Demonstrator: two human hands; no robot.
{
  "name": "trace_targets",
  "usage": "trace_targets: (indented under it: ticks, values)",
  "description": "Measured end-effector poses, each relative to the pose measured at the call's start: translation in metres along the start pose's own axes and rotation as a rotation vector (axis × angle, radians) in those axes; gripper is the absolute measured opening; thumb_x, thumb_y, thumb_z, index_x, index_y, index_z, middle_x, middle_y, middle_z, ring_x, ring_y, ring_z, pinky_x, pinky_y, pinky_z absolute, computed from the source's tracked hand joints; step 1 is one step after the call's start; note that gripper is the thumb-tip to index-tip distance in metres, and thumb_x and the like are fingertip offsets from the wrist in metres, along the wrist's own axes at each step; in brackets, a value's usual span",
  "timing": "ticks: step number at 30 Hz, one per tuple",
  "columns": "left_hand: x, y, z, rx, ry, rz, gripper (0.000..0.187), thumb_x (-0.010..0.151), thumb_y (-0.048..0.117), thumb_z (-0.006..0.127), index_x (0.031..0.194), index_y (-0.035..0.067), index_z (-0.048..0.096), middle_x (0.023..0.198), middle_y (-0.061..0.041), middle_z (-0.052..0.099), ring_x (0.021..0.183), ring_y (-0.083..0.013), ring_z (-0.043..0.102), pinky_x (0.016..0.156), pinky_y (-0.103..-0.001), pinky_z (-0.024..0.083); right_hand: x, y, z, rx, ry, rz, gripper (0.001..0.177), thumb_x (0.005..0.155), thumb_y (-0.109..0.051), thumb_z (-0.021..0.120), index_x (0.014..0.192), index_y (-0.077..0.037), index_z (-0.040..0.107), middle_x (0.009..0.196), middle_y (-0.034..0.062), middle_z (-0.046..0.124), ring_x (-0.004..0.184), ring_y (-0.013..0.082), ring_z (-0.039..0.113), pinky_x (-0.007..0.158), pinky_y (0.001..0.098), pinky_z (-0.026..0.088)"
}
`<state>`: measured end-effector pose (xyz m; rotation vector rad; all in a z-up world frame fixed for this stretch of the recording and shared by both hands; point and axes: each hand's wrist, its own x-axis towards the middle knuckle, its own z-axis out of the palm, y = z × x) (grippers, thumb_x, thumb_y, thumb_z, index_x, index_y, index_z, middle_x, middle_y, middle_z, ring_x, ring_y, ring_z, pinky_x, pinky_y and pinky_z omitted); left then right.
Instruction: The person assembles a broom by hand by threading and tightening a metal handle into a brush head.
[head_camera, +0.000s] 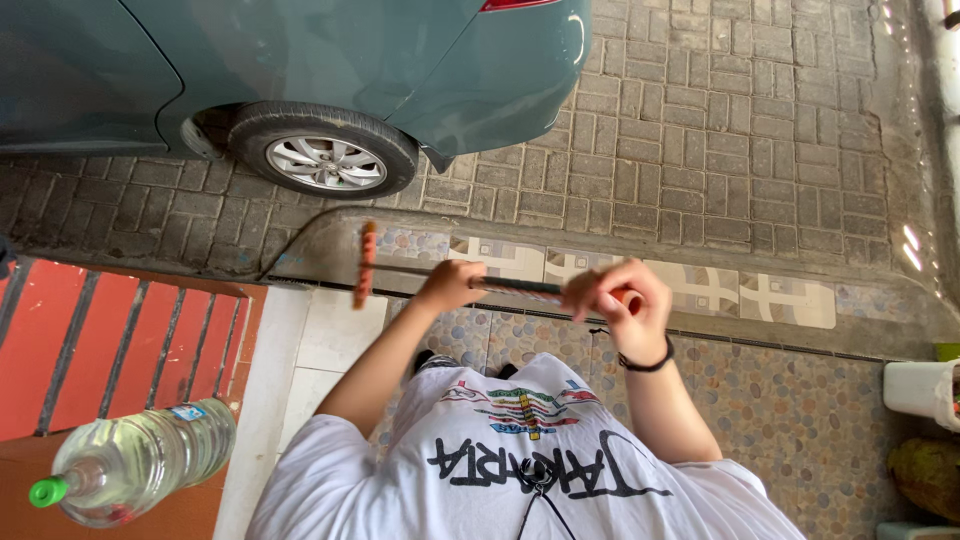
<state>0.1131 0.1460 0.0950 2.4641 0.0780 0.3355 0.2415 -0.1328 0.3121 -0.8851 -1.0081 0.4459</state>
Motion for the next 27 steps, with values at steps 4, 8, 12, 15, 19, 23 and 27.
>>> trace_targets:
  ticks: [4, 8, 12, 15, 19, 23, 27]
  values:
    - [-0.034, -0.08, -0.037, 0.053, -0.167, -0.216, 0.022, 0.077, 0.027, 0.08, 0.079, 0.009, 0.067, 0.077, -0.013, 0.071, 0.076, -0.0349, 0.07, 0.066, -0.045, 0.054, 0.009, 0.069, 0.01, -0.021, -0.066, 0.288, 0.014, 0.105, -0.007, 0.053, 0.11, 0.002, 0.062, 0.119, 0.0188, 0.071, 0.111, 0.0255, 0.072, 0.095, 0.0427, 0.061]
    - [-0.062, -0.144, -0.056, 0.119, -0.269, -0.36, 0.028, 0.08, 0.035, 0.082, 0.081, 0.009, 0.072, 0.084, -0.011, 0.075, 0.081, -0.0337, 0.072, 0.071, -0.044, 0.055, 0.012, 0.144, 0.034, -0.148, -0.134, 0.493, 0.019, 0.101, -0.009, 0.06, 0.112, 0.003, 0.069, 0.129, 0.0178, 0.07, 0.107, 0.0226, 0.069, 0.087, 0.0332, 0.054]
    - [-0.058, -0.17, -0.057, 0.156, -0.274, -0.493, 0.029, 0.079, 0.036, 0.082, 0.081, 0.009, 0.074, 0.086, -0.012, 0.076, 0.084, -0.0341, 0.072, 0.074, -0.046, 0.055, 0.006, 0.196, 0.049, 0.038, -0.113, 0.463, 0.014, 0.106, -0.01, 0.059, 0.103, 0.003, 0.065, 0.129, 0.0183, 0.069, 0.119, 0.0215, 0.066, 0.1, 0.0331, 0.054]
    - [-0.044, -0.173, -0.048, 0.168, -0.344, -0.454, 0.032, 0.078, 0.039, 0.083, 0.082, 0.008, 0.075, 0.086, -0.015, 0.074, 0.085, -0.0353, 0.071, 0.074, -0.047, 0.055, 0.003, 0.207, 0.053, 0.003, -0.133, 0.398, 0.016, 0.108, -0.01, 0.057, 0.097, 0.002, 0.061, 0.119, 0.0175, 0.072, 0.128, 0.0225, 0.063, 0.103, 0.0346, 0.051]
    - [-0.028, -0.162, -0.02, 0.032, -0.492, -0.394, 0.038, 0.081, 0.044, 0.082, 0.084, 0.007, 0.074, 0.081, -0.017, 0.073, 0.077, -0.0325, 0.071, 0.073, -0.044, 0.054, -0.001, 0.197, 0.057, -0.07, -0.019, 0.439, 0.023, 0.106, -0.01, 0.057, 0.085, -0.001, 0.055, 0.099, 0.0113, 0.073, 0.109, 0.0227, 0.07, 0.097, 0.0366, 0.054]
    - [-0.011, -0.144, 0.012, -0.125, -0.538, -0.292, 0.039, 0.084, 0.043, 0.077, 0.085, 0.004, 0.072, 0.074, -0.018, 0.07, 0.069, -0.0273, 0.067, 0.07, -0.041, 0.052, -0.003, 0.163, 0.044, -0.146, 0.081, 0.264, 0.031, 0.109, -0.007, 0.054, 0.078, -0.005, 0.048, 0.077, 0.0066, 0.067, 0.079, 0.017, 0.067, 0.097, 0.038, 0.059]
    - [0.011, -0.117, 0.038, -0.171, -0.599, -0.171, 0.04, 0.092, 0.04, 0.075, 0.086, 0.001, 0.069, 0.071, -0.018, 0.068, 0.064, -0.0236, 0.062, 0.068, -0.038, 0.052, 0.004, 0.112, 0.041, 0.0, 0.158, 0.21, 0.034, 0.108, -0.001, 0.053, 0.076, -0.007, 0.043, 0.07, 0.0016, 0.055, 0.07, 0.0123, 0.054, 0.069, 0.0318, 0.049]
